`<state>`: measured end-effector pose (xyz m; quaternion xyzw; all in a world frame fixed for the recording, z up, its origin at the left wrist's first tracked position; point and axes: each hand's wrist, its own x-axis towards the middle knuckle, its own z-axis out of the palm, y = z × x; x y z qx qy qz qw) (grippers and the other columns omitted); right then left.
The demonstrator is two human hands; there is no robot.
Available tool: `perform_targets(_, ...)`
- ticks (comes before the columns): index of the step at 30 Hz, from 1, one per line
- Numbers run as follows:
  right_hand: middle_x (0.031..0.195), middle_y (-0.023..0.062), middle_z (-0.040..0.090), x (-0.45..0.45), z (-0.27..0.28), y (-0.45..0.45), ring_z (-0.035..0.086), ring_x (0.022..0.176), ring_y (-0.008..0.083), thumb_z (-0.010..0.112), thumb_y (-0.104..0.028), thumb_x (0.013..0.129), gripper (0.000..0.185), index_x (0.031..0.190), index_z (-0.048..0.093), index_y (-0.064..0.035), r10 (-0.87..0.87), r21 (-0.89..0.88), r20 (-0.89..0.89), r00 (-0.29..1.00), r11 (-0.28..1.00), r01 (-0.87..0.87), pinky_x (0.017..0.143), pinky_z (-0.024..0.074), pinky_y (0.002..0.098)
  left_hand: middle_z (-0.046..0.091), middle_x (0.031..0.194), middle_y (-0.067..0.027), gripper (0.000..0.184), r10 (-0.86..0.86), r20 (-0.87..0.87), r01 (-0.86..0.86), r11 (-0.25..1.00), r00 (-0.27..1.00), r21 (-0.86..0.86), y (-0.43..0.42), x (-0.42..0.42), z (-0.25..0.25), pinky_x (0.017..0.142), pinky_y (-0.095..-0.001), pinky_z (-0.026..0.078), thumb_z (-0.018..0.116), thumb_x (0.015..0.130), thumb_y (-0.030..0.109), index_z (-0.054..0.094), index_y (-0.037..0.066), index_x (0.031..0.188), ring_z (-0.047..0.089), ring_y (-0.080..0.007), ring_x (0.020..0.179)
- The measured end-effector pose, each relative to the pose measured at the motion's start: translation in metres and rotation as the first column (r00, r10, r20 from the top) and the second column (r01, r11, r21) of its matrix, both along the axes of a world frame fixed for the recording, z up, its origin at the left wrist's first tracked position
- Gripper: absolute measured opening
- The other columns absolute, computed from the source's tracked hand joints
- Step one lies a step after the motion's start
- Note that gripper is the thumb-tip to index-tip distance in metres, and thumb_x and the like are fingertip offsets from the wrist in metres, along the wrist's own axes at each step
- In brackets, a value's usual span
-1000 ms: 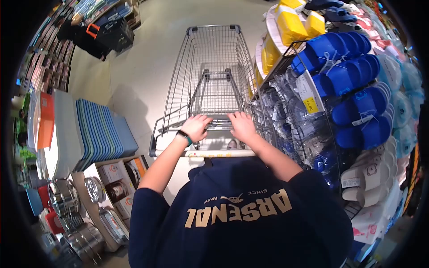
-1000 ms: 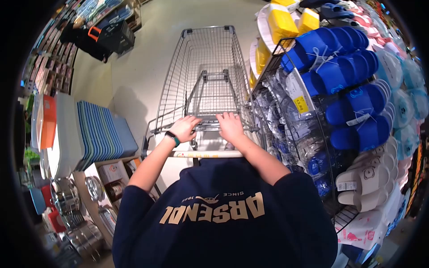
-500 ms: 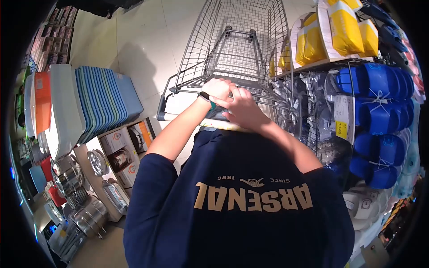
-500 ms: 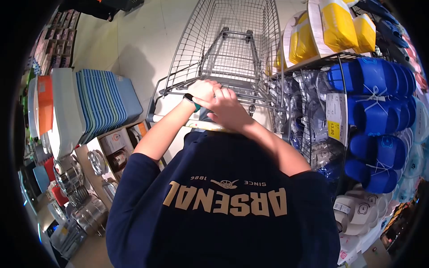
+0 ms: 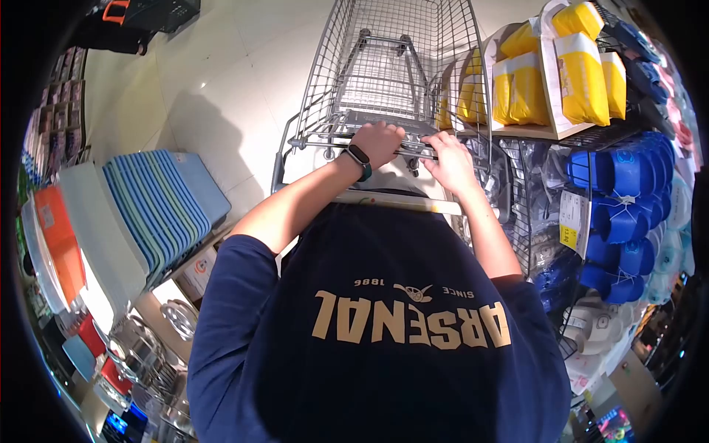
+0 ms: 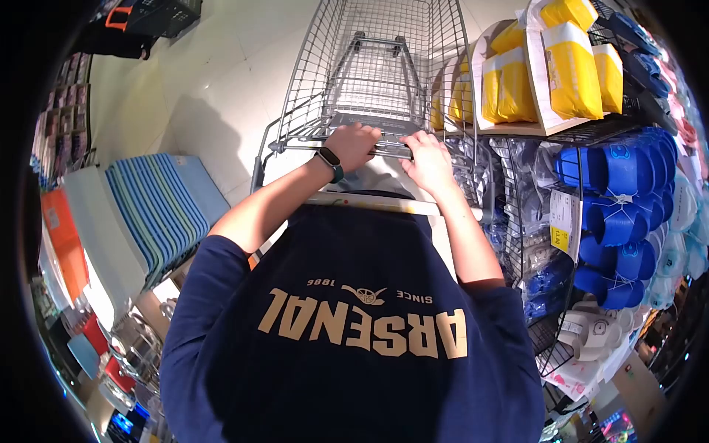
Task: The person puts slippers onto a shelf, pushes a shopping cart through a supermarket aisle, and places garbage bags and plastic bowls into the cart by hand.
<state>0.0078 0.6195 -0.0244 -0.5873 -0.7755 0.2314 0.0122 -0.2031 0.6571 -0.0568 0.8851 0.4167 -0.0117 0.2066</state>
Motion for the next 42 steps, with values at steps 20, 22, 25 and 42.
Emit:
perform_targets(20, 0.145, 0.0203, 0.038, -0.066, 0.039, 0.101, 0.034, 0.134, 0.0393, 0.076, -0.026, 0.076, 0.065, 0.134, 0.051, -0.0079, 0.083, 0.079, -0.522, 0.849, 0.996, -0.048, 0.111, 0.0303, 0.0483, 0.066, 0.111, -0.0114, 0.036, -0.072, 0.015, 0.073, 0.982, 0.997, -0.171, 0.118, -0.017, -0.004, 0.076, -0.0412, 0.058, 0.059, 0.087, 0.033, 0.061, 0.006, 0.111, 0.065, -0.0278, 0.101)
perform_targets(22, 0.141, 0.0199, 0.042, -0.047, 0.027, 0.118, 0.038, 0.132, 0.0395, 0.076, -0.027, 0.075, 0.070, 0.137, 0.048, -0.0094, 0.035, 0.099, -0.447, 0.894, 0.995, 0.010, 0.109, 0.0326, 0.0481, 0.066, 0.104, -0.0099, 0.043, -0.121, -0.041, 0.120, 0.992, 0.992, -0.039, 0.128, -0.016, 0.000, 0.076, -0.0387, 0.058, 0.067, 0.084, 0.032, 0.055, 0.006, 0.116, 0.064, -0.0256, 0.101)
perform_targets(25, 0.138, 0.0174, 0.047, -0.016, 0.011, 0.135, 0.042, 0.130, 0.0365, 0.079, -0.028, 0.073, 0.072, 0.137, 0.050, -0.0115, -0.033, -0.016, -0.283, 0.958, 0.999, 0.030, 0.105, 0.0369, 0.0492, 0.066, 0.101, -0.0084, 0.049, -0.126, -0.063, 0.123, 0.991, 0.990, -0.041, 0.148, -0.011, 0.004, 0.075, -0.0372, 0.058, 0.071, 0.081, 0.035, 0.051, 0.007, 0.116, 0.063, -0.0248, 0.102)
perform_targets(42, 0.107, 0.0074, 0.063, 0.020, -0.013, 0.237, 0.061, 0.105, 0.0292, 0.076, -0.018, 0.071, 0.039, 0.108, 0.064, -0.0121, -0.181, -0.026, 0.036, 0.983, 0.983, 0.182, 0.087, 0.0513, 0.0427, 0.067, 0.103, -0.0118, 0.050, -0.168, -0.064, 0.155, 0.973, 0.984, -0.170, 0.271, 0.001, 0.015, 0.078, -0.0425, 0.054, 0.068, 0.082, 0.030, 0.054, 0.011, 0.126, 0.066, -0.0304, 0.093)
